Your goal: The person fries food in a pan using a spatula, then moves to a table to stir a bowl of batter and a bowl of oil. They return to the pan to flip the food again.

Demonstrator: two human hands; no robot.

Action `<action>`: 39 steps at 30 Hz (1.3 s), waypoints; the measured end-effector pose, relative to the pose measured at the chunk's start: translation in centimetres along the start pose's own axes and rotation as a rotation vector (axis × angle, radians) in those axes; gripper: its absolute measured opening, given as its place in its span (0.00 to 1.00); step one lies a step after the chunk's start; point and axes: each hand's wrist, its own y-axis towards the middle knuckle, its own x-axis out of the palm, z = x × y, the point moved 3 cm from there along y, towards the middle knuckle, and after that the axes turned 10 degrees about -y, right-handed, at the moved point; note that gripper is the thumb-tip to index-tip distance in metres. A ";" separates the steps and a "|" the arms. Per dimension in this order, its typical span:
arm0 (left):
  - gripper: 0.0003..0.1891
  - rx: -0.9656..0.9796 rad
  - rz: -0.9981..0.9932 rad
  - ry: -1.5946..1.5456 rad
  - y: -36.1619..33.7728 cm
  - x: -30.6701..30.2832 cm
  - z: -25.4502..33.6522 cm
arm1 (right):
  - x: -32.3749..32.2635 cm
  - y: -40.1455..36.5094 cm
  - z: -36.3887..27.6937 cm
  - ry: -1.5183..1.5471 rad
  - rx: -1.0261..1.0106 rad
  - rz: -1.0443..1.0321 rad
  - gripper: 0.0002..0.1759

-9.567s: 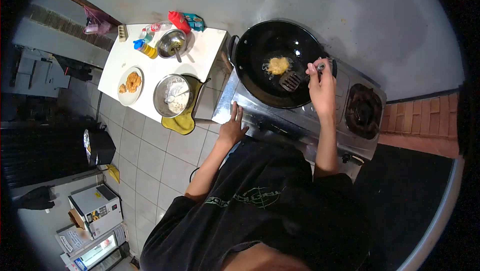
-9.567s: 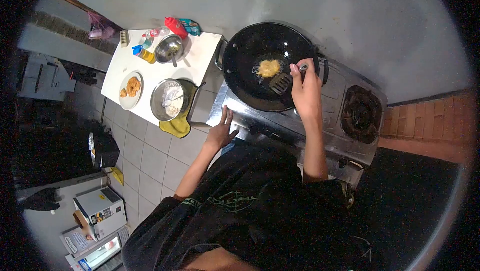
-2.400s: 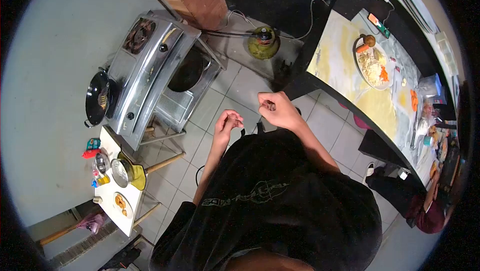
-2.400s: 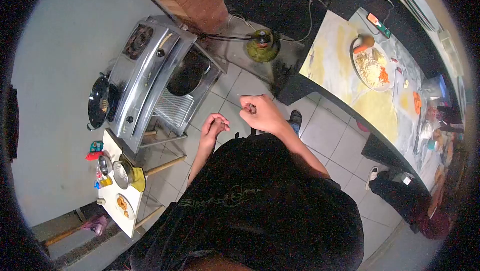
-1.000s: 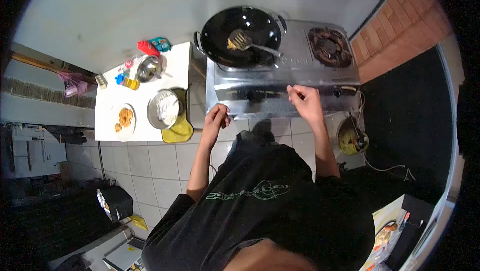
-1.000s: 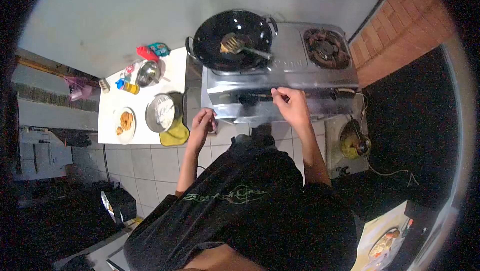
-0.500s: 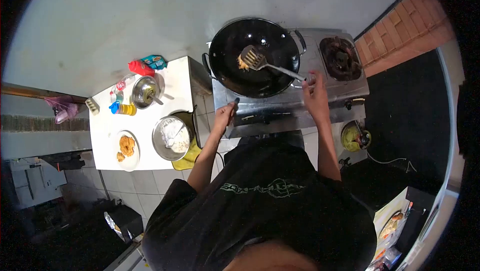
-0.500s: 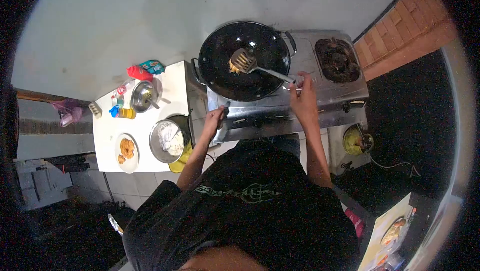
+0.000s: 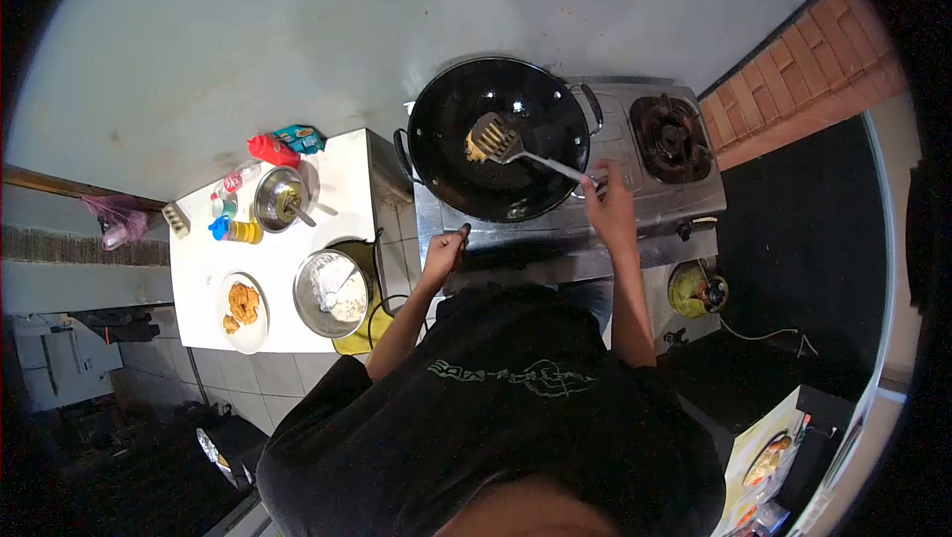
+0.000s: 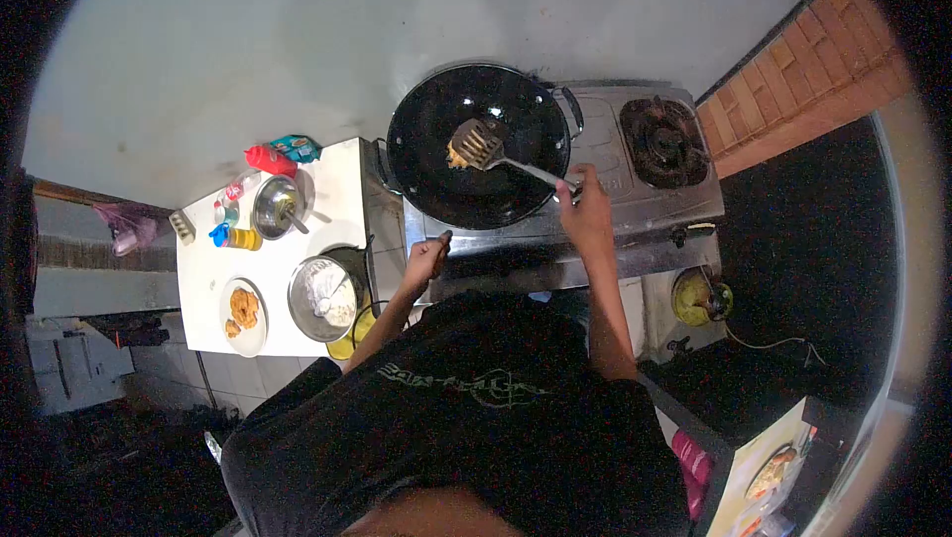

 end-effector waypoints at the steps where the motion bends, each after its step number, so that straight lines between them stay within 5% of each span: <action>1: 0.28 0.027 -0.012 -0.004 0.2 -0.1 -0.5 | 0.1 0.0 0.2 0.002 0.007 -0.003 0.19; 9: 0.28 0.044 -0.010 -0.019 0.8 0.0 -1.0 | 0.6 1.0 0.4 0.118 -0.088 0.002 0.12; 13: 0.28 -0.101 0.084 0.029 -0.2 0.2 0.3 | 0.6 2.1 0.2 0.231 -0.031 -0.115 0.12; 18: 0.28 -0.027 0.026 -0.009 -0.1 0.1 -0.1 | 0.4 3.1 -2.3 0.732 0.020 -0.216 0.12; 21: 0.28 -0.002 0.010 -0.060 -0.2 0.2 0.0 | 1.6 4.1 -2.5 0.778 -0.022 -0.155 0.13; 26: 0.27 0.032 0.064 -0.012 -0.2 0.1 -0.2 | 3.3 5.7 -2.8 0.659 -0.077 -0.163 0.11; 28: 0.28 0.039 0.071 -0.006 -0.1 0.1 -0.2 | 2.9 5.9 -4.0 0.351 -0.231 -0.020 0.09; 39: 0.27 0.034 0.150 -0.042 -0.4 0.5 -0.3 | -3.3 5.8 -9.3 0.210 -0.374 -0.104 0.08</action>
